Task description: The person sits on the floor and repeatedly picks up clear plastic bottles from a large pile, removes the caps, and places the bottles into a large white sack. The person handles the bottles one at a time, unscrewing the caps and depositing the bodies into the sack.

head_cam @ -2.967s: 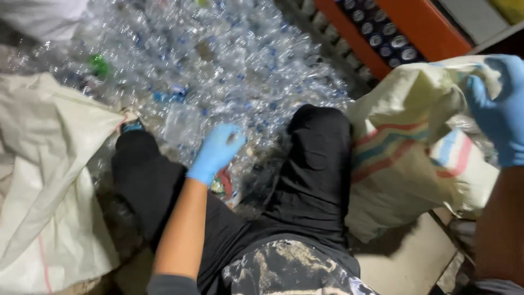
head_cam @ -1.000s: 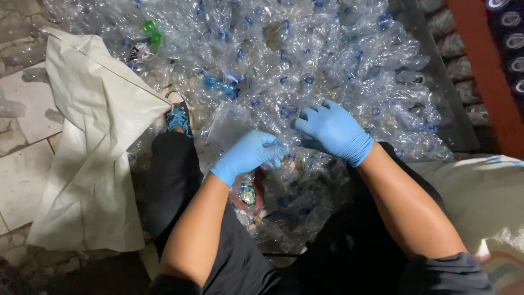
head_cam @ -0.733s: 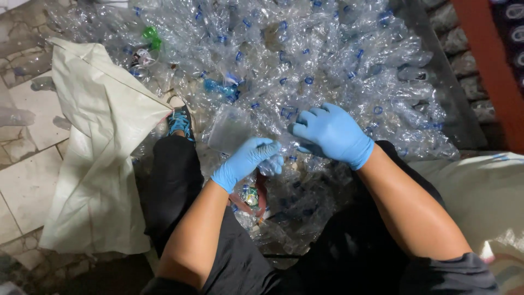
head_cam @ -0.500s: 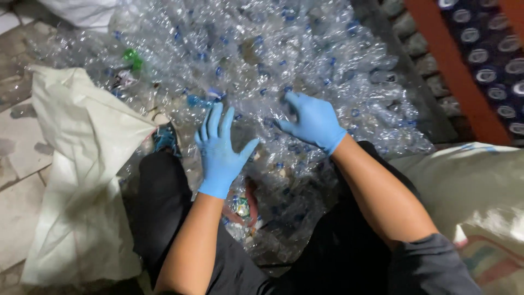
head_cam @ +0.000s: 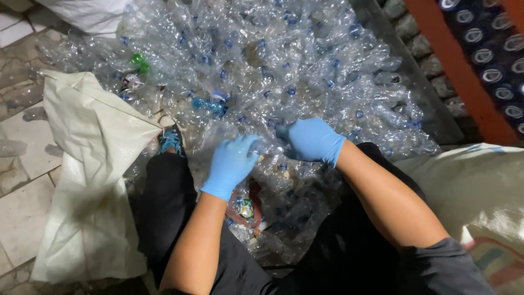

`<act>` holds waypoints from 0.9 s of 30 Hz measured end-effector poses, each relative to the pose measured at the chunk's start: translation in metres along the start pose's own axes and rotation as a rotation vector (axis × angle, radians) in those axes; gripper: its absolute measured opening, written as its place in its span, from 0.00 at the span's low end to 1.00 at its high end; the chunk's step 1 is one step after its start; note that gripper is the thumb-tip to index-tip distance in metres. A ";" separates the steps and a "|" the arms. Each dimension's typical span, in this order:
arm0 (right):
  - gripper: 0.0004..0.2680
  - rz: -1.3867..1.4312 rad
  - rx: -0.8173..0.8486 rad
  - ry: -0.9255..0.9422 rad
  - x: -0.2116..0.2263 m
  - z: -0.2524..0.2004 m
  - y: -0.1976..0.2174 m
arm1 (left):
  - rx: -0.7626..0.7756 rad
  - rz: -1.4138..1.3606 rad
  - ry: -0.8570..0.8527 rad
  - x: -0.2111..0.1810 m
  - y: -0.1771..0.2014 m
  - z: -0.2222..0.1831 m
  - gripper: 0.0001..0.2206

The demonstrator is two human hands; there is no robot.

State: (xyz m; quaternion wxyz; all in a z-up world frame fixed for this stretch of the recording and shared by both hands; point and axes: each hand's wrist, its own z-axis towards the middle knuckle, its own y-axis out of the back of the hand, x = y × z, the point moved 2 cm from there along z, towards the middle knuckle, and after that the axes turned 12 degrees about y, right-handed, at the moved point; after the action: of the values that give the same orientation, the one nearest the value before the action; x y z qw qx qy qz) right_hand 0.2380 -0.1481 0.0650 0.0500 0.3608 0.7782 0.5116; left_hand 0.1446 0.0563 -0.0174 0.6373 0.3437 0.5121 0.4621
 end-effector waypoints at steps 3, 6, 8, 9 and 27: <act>0.10 -0.285 -0.115 0.122 -0.016 0.004 -0.031 | 0.511 -0.133 0.166 -0.018 0.018 0.002 0.14; 0.06 -0.428 -0.299 0.280 -0.020 0.005 -0.039 | 0.803 -0.502 0.342 -0.024 0.033 0.003 0.13; 0.05 -0.421 -0.436 0.439 -0.016 0.001 -0.035 | 1.115 -0.957 0.347 -0.025 0.032 -0.003 0.18; 0.05 -0.419 -0.433 0.448 -0.012 -0.001 -0.035 | 1.111 -0.960 0.357 -0.025 0.036 -0.005 0.18; 0.25 0.152 -0.048 0.147 -0.033 -0.004 -0.035 | 0.592 -0.096 0.377 -0.017 0.018 0.005 0.14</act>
State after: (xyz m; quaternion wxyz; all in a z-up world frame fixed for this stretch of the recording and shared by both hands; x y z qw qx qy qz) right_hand 0.2427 -0.1791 0.0283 -0.0376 0.3791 0.7376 0.5575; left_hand 0.1441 0.0466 0.0055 0.4252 0.3976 0.7482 0.3183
